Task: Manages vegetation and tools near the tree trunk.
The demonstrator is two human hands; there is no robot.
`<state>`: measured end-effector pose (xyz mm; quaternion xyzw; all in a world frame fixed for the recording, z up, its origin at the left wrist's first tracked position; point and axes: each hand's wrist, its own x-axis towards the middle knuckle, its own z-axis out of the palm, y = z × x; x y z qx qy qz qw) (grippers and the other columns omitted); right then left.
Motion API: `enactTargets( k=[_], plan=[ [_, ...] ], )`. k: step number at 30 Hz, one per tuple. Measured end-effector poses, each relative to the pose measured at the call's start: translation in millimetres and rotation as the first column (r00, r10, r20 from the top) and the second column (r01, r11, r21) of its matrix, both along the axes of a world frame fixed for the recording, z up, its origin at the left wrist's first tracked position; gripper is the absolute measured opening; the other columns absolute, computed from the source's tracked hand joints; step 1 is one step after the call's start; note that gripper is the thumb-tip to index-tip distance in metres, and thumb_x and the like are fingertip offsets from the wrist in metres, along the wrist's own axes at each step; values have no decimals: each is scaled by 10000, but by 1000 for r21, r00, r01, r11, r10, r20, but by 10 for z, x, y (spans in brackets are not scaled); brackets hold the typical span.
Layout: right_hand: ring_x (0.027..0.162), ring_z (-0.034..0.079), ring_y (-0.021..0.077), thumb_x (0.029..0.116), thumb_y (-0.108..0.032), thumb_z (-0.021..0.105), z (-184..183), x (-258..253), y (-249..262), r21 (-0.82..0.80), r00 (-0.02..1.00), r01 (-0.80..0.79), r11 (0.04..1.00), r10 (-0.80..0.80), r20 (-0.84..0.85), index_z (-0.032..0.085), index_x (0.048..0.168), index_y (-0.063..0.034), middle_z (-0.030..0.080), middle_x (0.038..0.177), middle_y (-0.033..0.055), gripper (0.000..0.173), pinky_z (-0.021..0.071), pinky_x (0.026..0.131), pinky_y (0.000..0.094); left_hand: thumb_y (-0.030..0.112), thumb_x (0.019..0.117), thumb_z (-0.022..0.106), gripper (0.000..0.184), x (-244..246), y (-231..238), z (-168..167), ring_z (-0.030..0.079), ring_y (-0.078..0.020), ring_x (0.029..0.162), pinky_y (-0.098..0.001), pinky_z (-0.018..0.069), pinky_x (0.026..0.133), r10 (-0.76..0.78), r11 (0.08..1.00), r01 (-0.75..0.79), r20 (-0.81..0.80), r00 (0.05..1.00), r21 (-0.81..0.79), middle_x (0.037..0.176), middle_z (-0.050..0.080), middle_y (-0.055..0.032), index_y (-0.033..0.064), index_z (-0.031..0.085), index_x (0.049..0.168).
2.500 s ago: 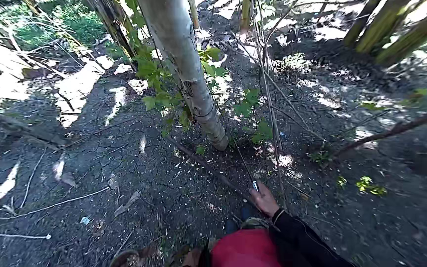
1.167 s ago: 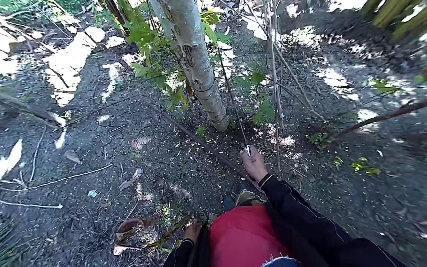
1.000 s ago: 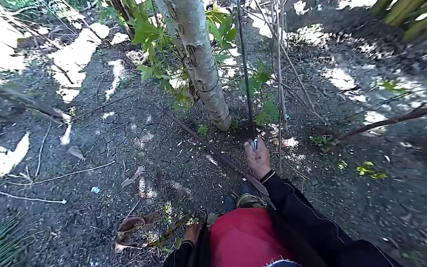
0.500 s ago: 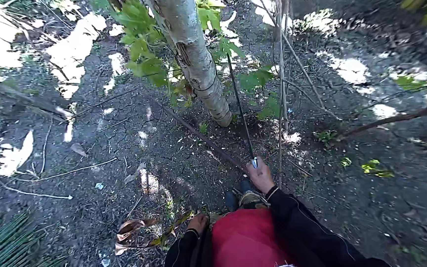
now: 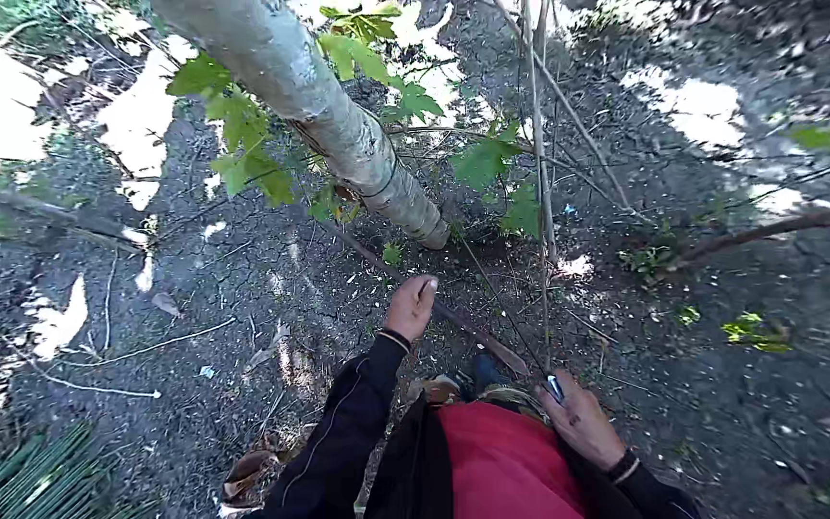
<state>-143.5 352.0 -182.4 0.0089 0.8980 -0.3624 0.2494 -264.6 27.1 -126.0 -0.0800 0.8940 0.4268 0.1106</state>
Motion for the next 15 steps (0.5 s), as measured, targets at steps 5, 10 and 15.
enactTargets(
  k=[5, 10, 15],
  plan=[
    [691, 654, 256, 985, -370, 574, 104, -258, -267, -43, 999, 9, 999, -7, 44, 610, 1181, -66, 644, 771, 92, 363, 555, 662, 501, 255, 1080, 501, 321, -835, 416, 326, 669, -230, 1119, -443, 551, 1001, -217, 974, 180, -325, 920, -139, 1209, 688, -126, 58, 695, 1243],
    [654, 660, 272, 971, -391, 571, 69, -350, -371, 11, 1000, -14, 1000, 14, 9, 621, 1125, -69, 635, 715, 86, 361, 555, 622, 518, 285, 1064, 512, 377, -1873, 569, 159, 613, -310, 1262, -508, 503, 1073, -435, 845, 330, -182, 882, -421, 1331, 641, -160, 75, 638, 1351],
    [568, 647, 288, 943, -384, 595, 100, -28, -386, 78, 995, 80, 994, -75, -60, 643, 1062, -42, 621, 641, 97, 365, 536, 533, 521, 329, 1021, 585, 480, -2556, 656, 6, 556, -380, 1331, -592, 480, 1057, -471, 624, 445, 145, 870, -642, 1429, 575, -198, 52, 574, 1414]
  ],
)
